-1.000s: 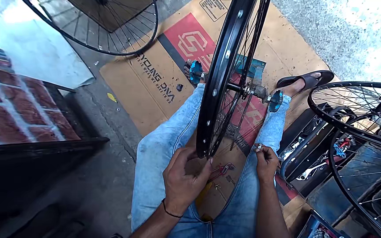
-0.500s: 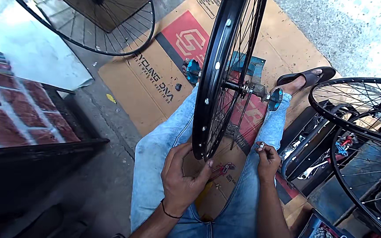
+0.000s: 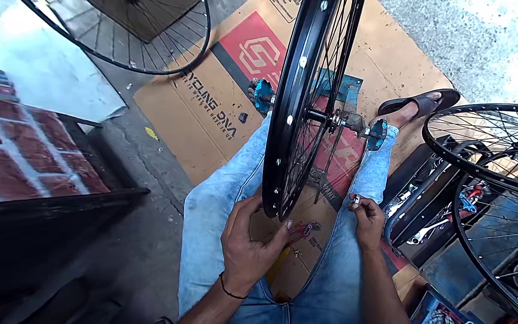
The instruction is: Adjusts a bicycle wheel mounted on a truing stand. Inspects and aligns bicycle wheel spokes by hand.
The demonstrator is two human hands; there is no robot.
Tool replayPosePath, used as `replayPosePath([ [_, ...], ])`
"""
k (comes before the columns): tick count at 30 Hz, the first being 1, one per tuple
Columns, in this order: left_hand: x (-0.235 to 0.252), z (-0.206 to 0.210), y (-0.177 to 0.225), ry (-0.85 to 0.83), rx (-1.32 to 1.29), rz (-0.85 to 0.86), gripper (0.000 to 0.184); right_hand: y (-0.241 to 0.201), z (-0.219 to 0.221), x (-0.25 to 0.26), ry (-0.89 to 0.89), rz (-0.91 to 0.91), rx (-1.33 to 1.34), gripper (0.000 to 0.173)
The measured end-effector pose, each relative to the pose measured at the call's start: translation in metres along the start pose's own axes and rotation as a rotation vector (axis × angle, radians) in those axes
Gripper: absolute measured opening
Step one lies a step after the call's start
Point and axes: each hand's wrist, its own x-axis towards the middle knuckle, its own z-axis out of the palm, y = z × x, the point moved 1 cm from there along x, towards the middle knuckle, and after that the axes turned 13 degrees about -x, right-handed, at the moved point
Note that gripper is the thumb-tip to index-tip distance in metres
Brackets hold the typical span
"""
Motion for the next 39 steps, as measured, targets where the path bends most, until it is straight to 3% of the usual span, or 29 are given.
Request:
replayPosePath([
  [13,-0.0004,0.005,0.0019,0.003,-0.01,0.004,0.043,0.0003,0.0027,0.0012,0.049,-0.044,0.038,0.01],
  [22,-0.0036,0.0036,-0.0006,-0.008,-0.023,0.009,0.054,0.0018,0.0041,0.0015,0.062,-0.044,0.031,0.01],
  [39,-0.0071,0.0052,-0.0038,-0.018,-0.031,-0.023,0.055,0.0039,0.0054,0.002,0.072,-0.045,0.037,0.009],
])
